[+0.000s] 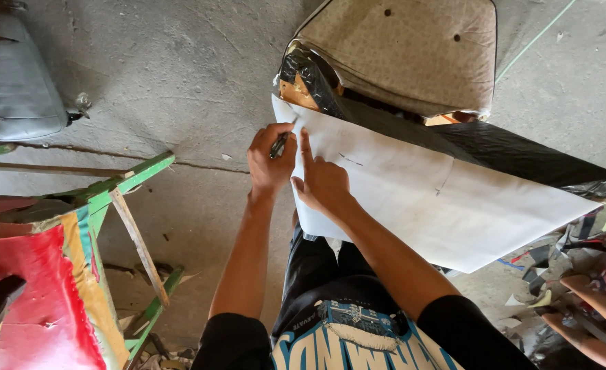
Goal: Measuring and cutting fabric pieces, then fitting and marking them on a chair frame for reupholstery.
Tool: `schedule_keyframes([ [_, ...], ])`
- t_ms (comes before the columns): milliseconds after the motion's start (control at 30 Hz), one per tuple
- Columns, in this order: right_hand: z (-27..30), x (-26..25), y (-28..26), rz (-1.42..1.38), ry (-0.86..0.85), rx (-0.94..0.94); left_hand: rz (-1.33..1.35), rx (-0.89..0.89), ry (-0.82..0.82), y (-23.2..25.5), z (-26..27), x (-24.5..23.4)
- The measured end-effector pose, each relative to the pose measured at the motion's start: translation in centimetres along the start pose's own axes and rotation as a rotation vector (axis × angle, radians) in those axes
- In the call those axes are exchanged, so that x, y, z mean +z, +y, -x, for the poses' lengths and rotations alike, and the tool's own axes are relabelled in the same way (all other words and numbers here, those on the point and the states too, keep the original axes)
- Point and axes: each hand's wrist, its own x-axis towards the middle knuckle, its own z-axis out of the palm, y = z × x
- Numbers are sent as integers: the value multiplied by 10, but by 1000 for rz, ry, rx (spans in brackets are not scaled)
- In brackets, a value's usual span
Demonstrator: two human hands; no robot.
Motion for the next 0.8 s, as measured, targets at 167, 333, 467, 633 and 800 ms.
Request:
schedule_keyframes([
  [167,-6,11,5,19,22,3,7,19,-16,0,2,0],
  [333,-17,35,16,137,66,-14,31,29,-54,8,3,2],
  [467,-17,43,22,22,155,-59,36,17,-71,8,6,3],
  [633,-16,60,26,3,201,-69,17,10,-89,4,10,6],
  [800,-11,47,21,24,147,-57,92,-35,-108,20,12,6],
])
